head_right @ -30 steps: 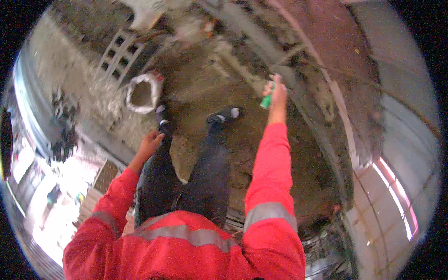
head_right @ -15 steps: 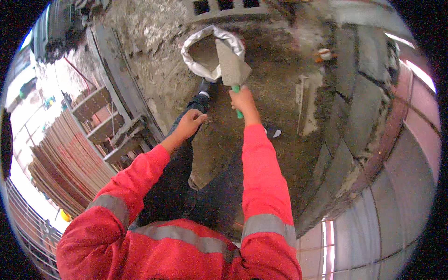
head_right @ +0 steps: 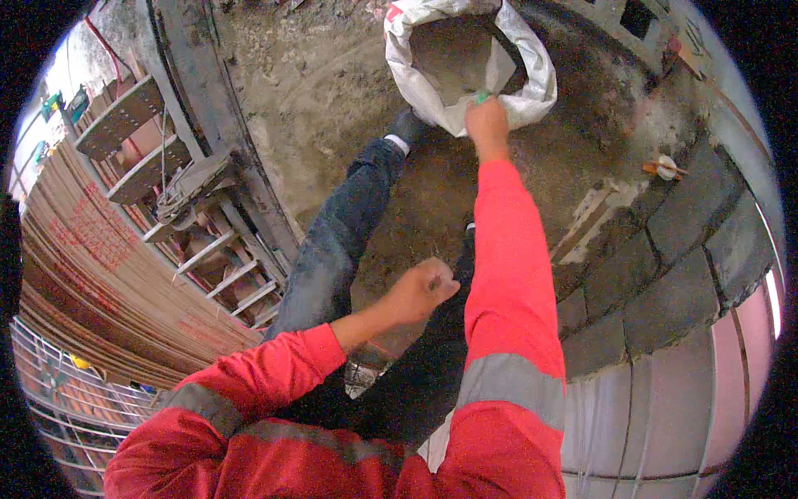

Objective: The person scoops cement from a pile on the floor using a trowel and applies it to the gaps between blocks on a low wall. They also open a cement bag, scoop cement from it, and continue applying the mixture to the wall.

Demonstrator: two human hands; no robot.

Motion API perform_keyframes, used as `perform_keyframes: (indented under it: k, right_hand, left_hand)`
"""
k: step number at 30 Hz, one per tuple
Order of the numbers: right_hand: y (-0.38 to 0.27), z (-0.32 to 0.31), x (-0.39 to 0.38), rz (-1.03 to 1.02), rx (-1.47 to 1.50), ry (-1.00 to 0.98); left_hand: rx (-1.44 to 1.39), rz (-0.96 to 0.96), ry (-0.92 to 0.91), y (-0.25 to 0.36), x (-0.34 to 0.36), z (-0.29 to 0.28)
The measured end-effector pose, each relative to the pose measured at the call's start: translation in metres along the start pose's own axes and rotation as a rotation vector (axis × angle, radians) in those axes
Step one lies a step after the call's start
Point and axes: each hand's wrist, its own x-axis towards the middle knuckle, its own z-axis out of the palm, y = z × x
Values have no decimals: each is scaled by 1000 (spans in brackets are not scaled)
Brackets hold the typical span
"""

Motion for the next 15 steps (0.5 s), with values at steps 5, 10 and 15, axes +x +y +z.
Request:
perform_keyframes:
  k: [5, 10, 15]
  right_hand:
    - [-1, 48, -2, 41, 190, -40]
    - [-18, 58, -2, 184, 526, -271]
    - [-28, 51, -1, 126, 586, -278]
  left_hand:
    - [-91, 47, -24, 7, 0, -4]
    - [-78, 22, -34, 5, 0, -4]
    - [-37, 148, -27, 6, 2, 1]
